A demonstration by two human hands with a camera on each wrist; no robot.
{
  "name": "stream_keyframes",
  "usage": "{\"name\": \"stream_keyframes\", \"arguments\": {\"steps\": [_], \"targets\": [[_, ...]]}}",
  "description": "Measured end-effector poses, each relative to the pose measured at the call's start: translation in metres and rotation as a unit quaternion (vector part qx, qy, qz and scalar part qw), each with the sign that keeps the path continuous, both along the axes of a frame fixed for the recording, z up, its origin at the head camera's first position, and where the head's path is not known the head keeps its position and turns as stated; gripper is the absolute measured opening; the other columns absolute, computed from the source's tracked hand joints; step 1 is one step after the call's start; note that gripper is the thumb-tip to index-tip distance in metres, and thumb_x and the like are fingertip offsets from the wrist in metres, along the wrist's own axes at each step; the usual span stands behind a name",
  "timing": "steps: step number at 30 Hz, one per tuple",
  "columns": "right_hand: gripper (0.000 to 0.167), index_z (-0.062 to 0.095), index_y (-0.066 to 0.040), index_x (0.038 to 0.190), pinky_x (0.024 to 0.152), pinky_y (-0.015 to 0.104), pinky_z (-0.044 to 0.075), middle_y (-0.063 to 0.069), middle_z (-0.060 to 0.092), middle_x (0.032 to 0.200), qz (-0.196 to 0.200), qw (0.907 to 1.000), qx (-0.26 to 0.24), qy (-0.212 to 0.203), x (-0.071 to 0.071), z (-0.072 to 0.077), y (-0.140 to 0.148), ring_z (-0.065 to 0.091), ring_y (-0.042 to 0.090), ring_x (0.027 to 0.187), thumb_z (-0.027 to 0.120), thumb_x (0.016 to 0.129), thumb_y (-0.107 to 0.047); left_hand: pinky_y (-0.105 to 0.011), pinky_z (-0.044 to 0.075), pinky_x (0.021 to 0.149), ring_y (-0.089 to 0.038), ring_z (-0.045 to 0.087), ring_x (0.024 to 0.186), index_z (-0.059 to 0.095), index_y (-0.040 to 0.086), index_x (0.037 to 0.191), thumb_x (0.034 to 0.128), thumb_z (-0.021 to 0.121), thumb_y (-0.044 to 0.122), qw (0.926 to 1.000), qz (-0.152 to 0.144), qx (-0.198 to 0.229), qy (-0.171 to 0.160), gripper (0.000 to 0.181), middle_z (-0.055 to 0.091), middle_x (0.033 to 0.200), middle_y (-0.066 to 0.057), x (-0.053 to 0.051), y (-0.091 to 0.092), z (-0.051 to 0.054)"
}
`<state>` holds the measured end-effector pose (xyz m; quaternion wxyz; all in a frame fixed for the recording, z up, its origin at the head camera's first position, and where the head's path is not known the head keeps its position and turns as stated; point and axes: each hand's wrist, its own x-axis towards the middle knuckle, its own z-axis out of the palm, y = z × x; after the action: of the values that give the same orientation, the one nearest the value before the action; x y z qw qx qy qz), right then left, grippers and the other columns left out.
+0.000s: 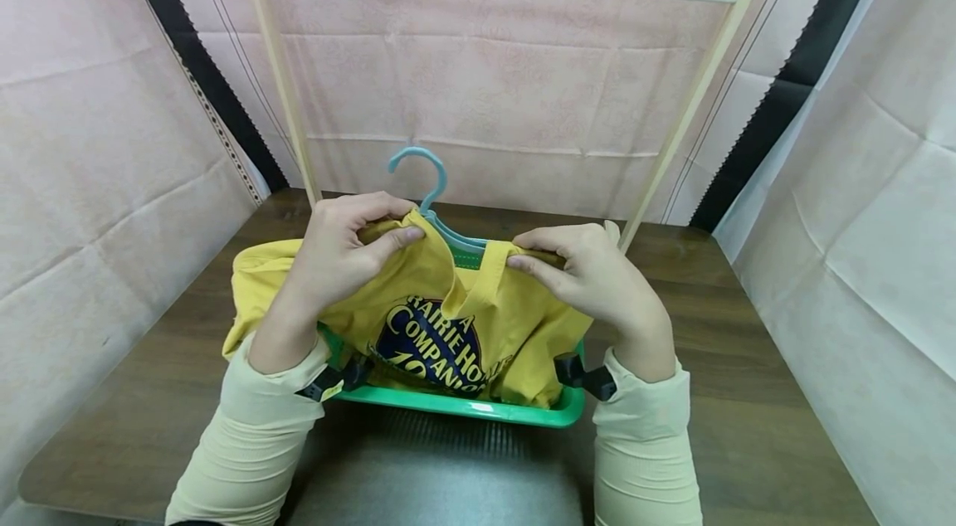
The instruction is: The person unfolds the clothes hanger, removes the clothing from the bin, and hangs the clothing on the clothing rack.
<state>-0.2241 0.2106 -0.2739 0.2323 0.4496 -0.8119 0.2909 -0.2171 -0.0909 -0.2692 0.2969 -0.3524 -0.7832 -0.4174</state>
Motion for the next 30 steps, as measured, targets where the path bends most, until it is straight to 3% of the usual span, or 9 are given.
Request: {"name": "stream_keyframes", "arguments": {"steps": [5,9,15,23,30], "targets": [[0.017,0.077,-0.017,0.1,0.06,0.016,0.047,-0.014,0.071,0.088,0.02,0.9994,0.021,-0.019,0.001,0.002,-0.006,0.06,0.0,0.07,0.078,0.087,-0.006,-0.027,0.046,0.062,-0.007,0.057,0.07,0.078,0.013,0.097,0.0895,0.078,0.016,0.9997,-0.015,-0.019,-0.008,0.008,0.072,0.09,0.009,0.001,0.005,-0.001],[0.014,0.076,-0.02,0.101,0.057,0.017,0.042,-0.018,0.069,0.086,0.011,0.9987,0.037,-0.035,0.002,0.002,-0.006,0.056,0.0,0.066,0.076,0.09,-0.011,-0.028,0.047,0.062,-0.006,0.058,0.072,0.078,0.012,0.099,0.09,0.078,0.017,0.9994,-0.012,-0.029,-0.015,0.01,0.073,0.091,0.009,0.001,0.005,-0.001],[0.014,0.074,-0.023,0.104,0.07,0.023,0.039,-0.02,0.069,0.09,-0.012,0.9972,0.055,-0.05,0.003,0.002,-0.003,0.057,0.0,0.072,0.076,0.091,-0.016,-0.028,0.048,0.064,-0.006,0.061,0.075,0.078,0.013,0.099,0.09,0.078,0.018,0.9995,-0.007,-0.025,-0.016,0.01,0.074,0.093,0.009,0.002,0.004,-0.001],[0.019,0.074,-0.022,0.11,0.069,0.022,0.05,-0.016,0.072,0.1,-0.021,0.9957,0.053,-0.074,0.006,0.003,0.006,0.061,0.005,0.087,0.076,0.092,-0.017,-0.028,0.049,0.066,-0.006,0.062,0.077,0.079,0.013,0.098,0.0892,0.079,0.018,0.9998,-0.005,-0.015,-0.009,0.01,0.074,0.094,0.009,0.002,0.001,0.0],[0.019,0.076,-0.021,0.106,0.06,0.022,0.036,-0.014,0.066,0.078,-0.031,0.9979,0.047,-0.033,0.005,0.002,0.011,0.043,0.005,0.068,0.076,0.09,-0.01,-0.025,0.043,0.059,-0.006,0.057,0.068,0.079,0.014,0.096,0.0888,0.079,0.016,1.0,0.0,0.001,0.006,0.007,0.073,0.089,0.01,0.0,0.0,-0.001]]}}
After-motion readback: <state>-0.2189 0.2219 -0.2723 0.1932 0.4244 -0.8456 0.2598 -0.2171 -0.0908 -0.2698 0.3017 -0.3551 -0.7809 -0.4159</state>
